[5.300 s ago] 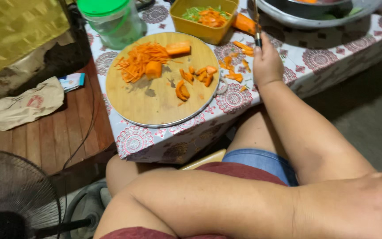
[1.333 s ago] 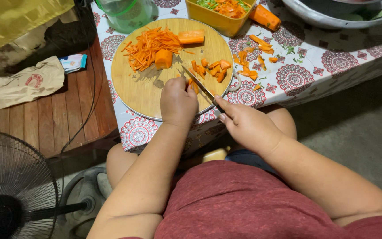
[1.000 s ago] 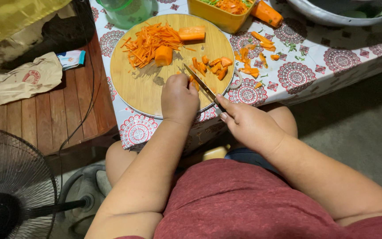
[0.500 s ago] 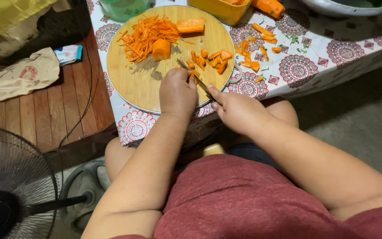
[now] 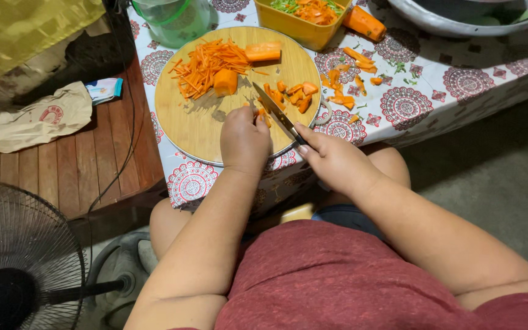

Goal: The person cuts a carrot into small pieces using a knife on a wooden cutting board, occasionally transferring sliced pieces into a yellow container.

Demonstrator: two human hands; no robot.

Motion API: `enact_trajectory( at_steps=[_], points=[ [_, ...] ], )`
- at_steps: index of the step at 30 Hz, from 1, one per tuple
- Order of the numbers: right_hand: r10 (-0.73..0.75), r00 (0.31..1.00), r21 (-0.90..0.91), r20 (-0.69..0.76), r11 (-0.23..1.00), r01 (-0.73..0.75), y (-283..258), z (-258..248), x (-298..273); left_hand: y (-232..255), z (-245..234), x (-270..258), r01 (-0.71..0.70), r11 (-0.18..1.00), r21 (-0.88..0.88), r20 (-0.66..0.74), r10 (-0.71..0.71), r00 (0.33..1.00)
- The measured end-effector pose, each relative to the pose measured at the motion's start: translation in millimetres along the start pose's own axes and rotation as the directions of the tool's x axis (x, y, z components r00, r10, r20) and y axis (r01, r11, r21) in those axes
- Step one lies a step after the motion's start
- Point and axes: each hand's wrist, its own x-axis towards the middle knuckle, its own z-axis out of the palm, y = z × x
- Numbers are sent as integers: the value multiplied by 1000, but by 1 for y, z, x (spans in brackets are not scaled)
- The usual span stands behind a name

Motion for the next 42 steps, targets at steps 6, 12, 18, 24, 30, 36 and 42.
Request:
enact_trajectory(
  at_steps=[6, 12, 18, 24, 30, 36, 42],
  points=[
    [20, 999, -131, 38, 991, -14, -21, -1, -7, 1, -1, -1, -10, 999, 33, -8, 10, 1000],
    [-4, 999, -167, 32, 986, 9, -21, -4, -8, 5, -4, -1, 4, 999, 34, -6, -4, 1000],
    [-48, 999, -185, 18, 981, 51, -23, -2, -11, 7, -4, -1, 1, 1000, 13, -16, 0, 1000],
    [-40, 999, -200, 15, 979, 43, -26, -4, -12, 6, -6, 0, -20, 1000, 12, 6, 20, 1000],
    [-47, 999, -223, 21, 974, 50, -25, -3, -13, 6, -6, 1, 7, 999, 43, 30, -8, 1000],
    [-48, 998, -236, 37, 970, 56, -23, -3, -11, 4, -4, 0, -7, 1000, 28, 23, 6, 1000],
    [-23, 998, -269, 64, 962, 39, -23, -4, -6, 0, 0, 0, -48, 999, 23, -3, 48, 999]
  ],
)
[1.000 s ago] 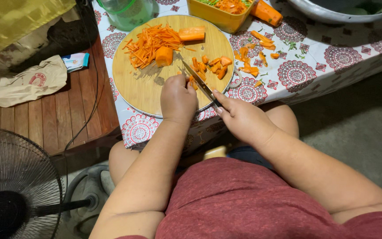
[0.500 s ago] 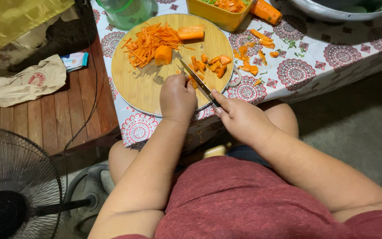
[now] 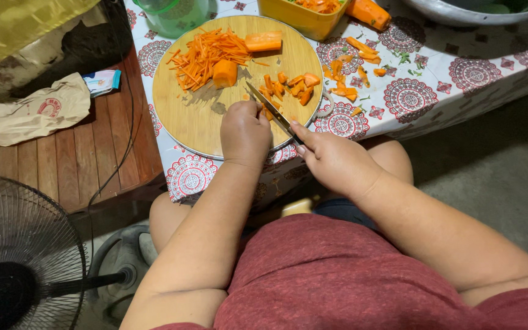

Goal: The person cuts a carrot into small pieces using a knife on a wooden cutting board, occasionally transferring sliced pieces into a yellow container.

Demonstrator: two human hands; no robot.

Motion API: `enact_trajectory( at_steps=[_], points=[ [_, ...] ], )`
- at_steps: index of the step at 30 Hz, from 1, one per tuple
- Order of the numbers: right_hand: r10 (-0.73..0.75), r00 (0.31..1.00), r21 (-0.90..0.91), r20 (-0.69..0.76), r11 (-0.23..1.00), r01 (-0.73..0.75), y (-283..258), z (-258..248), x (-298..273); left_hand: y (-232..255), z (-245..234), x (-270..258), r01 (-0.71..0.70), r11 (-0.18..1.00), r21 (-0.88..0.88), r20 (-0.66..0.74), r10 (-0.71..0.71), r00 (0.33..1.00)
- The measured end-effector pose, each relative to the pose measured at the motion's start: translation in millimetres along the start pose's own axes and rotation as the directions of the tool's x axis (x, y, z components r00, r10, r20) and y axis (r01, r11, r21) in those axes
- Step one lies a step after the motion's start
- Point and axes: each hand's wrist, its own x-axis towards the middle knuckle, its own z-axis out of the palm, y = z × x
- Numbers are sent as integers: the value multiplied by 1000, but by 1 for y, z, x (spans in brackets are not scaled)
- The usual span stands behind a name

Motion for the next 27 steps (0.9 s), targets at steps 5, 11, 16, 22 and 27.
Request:
enact_trajectory(
  at_steps=[5, 11, 16, 22, 27],
  points=[
    [40, 997, -81, 65, 996, -34, -6, -4, 4, -1, 1, -1, 4, 1000, 19, -5, -4, 1000],
    [30, 997, -156, 68, 988, -19, -13, -4, 9, -3, 3, -1, 22, 999, 42, -12, -22, 1000],
    [57, 992, -178, 111, 983, -37, -12, 3, 13, -3, 4, -1, 8, 1000, 27, -28, -7, 1000],
    [68, 994, 75, 88, 994, -74, 18, 8, 22, 2, 0, 3, 82, 997, 13, -24, -82, 996],
    [61, 994, 222, 88, 972, -79, 40, 4, 34, 5, -4, 15, 163, 986, 31, -10, -163, 987]
  ],
)
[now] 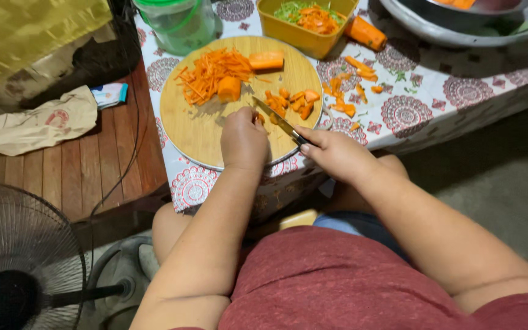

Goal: The person cuts a carrot into small pieces using a knife on a wooden cutting board, occasionally transferring sliced pieces into a yellow container.

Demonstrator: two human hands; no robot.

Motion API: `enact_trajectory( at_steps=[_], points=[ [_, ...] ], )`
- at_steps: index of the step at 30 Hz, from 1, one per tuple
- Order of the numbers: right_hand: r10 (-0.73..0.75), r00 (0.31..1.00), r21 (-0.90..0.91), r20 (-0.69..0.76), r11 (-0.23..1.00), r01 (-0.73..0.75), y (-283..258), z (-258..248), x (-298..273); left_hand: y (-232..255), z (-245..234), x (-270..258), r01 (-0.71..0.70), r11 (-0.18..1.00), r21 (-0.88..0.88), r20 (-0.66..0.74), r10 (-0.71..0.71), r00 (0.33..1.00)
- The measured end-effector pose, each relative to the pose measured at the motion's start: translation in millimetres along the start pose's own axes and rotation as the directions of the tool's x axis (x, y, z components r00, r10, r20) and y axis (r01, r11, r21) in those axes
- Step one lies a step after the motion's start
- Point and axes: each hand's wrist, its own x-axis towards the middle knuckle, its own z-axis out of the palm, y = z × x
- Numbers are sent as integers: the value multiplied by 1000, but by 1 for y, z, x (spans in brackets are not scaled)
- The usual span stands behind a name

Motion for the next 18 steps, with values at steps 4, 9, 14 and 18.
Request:
enact_trajectory(
  at_steps=[4, 9, 14, 18],
  points=[
    [-6, 997, -162, -79, 987, -7, -7, -7, -9, -9, -4, 16, 136, 991, 14, 188, -136, 973],
    [-177, 969, -246, -171, 960, 132, -18, -11, -19, -20, -19, 28, 95, 995, 3, 212, -94, 973],
    [-245, 937, -406, -248, 905, 129, -29, -13, -30, -11, -46, 19, -175, 972, -155, 126, 195, 973],
    [-340, 892, -489, -296, 857, 164, -34, -18, -31, 4, -58, 11, -155, 970, -186, 189, 190, 963]
  ],
)
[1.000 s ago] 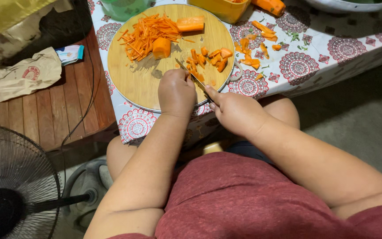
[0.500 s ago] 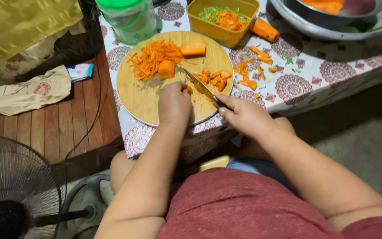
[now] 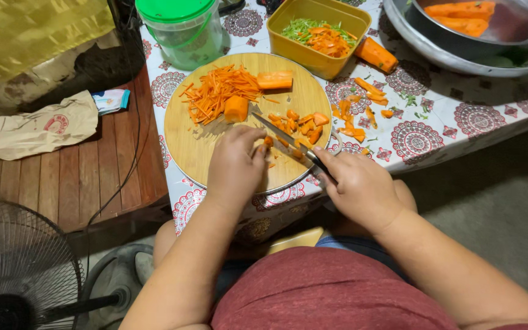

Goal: The person cuts a carrot into small pieces using a knife on a wooden cutting board, occasionally transferring sliced pieces into a yellow container.

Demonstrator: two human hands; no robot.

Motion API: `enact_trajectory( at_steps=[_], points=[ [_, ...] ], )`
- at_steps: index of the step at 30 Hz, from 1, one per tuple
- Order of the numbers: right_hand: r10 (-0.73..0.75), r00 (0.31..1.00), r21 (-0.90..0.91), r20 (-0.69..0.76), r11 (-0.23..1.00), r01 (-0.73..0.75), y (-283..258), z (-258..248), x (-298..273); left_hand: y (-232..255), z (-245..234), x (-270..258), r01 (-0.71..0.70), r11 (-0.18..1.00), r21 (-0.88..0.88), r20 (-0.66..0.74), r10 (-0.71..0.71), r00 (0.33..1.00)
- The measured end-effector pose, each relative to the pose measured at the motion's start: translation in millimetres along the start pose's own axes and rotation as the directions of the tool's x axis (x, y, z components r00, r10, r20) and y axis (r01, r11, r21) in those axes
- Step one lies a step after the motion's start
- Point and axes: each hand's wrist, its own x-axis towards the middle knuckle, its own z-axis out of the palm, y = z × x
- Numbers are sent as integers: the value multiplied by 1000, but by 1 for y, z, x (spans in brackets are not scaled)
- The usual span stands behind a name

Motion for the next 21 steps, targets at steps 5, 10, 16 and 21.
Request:
enact_trajectory(
  at_steps=[5, 10, 16, 21],
  points=[
    [-37, 999, -16, -3, 999, 37, 6, -1, 6, 11, -4, -1, -208, 975, 81, -91, 215, 972],
    [161, 985, 257, 56, 951, -170, 27, 7, -2, 3, -6, 3, -168, 982, 89, -68, 175, 982],
    [394, 917, 658, 68, 673, -338, 59, 44, -4, 0, 7, -4, -116, 986, 118, -22, 120, 993],
    [267, 950, 622, -163, 775, -111, 71, 66, 11, -6, 7, -2, -74, 980, 184, -5, 76, 997]
  ],
)
